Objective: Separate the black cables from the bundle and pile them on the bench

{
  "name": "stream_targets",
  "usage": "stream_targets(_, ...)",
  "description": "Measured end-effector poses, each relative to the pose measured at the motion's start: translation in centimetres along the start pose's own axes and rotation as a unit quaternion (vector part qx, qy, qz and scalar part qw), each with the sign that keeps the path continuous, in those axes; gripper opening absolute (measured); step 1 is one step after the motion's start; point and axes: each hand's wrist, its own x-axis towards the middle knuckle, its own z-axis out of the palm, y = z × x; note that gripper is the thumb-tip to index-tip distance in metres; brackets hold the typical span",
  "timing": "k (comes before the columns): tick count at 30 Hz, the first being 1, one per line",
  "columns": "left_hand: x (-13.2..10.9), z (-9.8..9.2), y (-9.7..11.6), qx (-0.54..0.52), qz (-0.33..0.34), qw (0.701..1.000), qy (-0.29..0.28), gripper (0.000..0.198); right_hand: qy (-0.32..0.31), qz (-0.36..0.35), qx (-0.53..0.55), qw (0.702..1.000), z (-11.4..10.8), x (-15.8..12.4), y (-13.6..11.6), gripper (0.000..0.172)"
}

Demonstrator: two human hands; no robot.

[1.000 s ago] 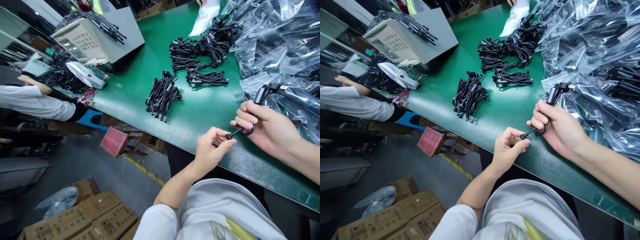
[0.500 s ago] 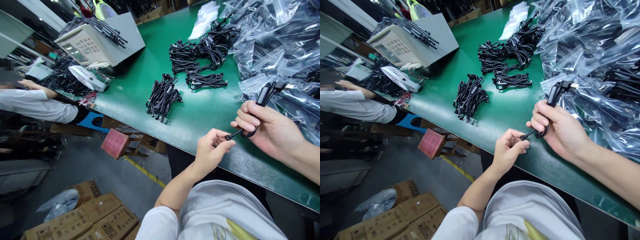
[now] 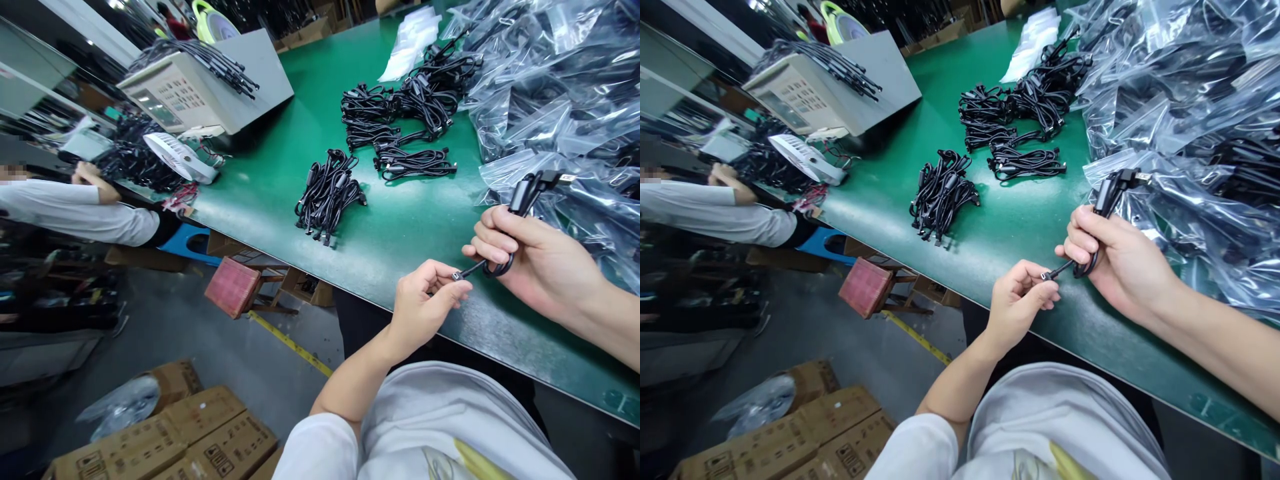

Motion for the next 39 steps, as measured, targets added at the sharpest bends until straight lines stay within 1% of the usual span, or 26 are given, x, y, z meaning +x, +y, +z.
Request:
stream_targets(10, -0.08, -0.19, -0.37, 0.012, 0.006, 1.000, -0.002, 0.031, -0.003, 0.013, -0.001, 1.000, -0.19, 0.19, 0.14, 0.038)
stream_targets(18, -0.08, -0.14, -0.26, 0.020, 0.008, 1.000, 0.001, 0.033, -0.007, 0.021, -0.004, 1.000, -0.61, 0.44, 0.59, 0.041)
stream_targets(25, -0.10, -0.08, -0.13, 0.034, 0.005, 0.999, 0.005, 0.034, -0.006, 0.036, 0.008, 0.999, -0.95, 0.91, 0.84, 0.040)
stream_targets(32, -0.04, -0.04, 0.01, 0.058, 0.039, 0.998, -0.008, 0.030, -0.025, 0.022, 0.011, 0.999, -0.65, 0.63, 0.31, 0.039)
stream_targets(39, 0.05, -0.09, 0.14, 0.073, 0.035, 0.997, -0.011, 0.032, -0.020, 0.023, 0.015, 0.999, -0.71, 0.73, 0.39, 0.041)
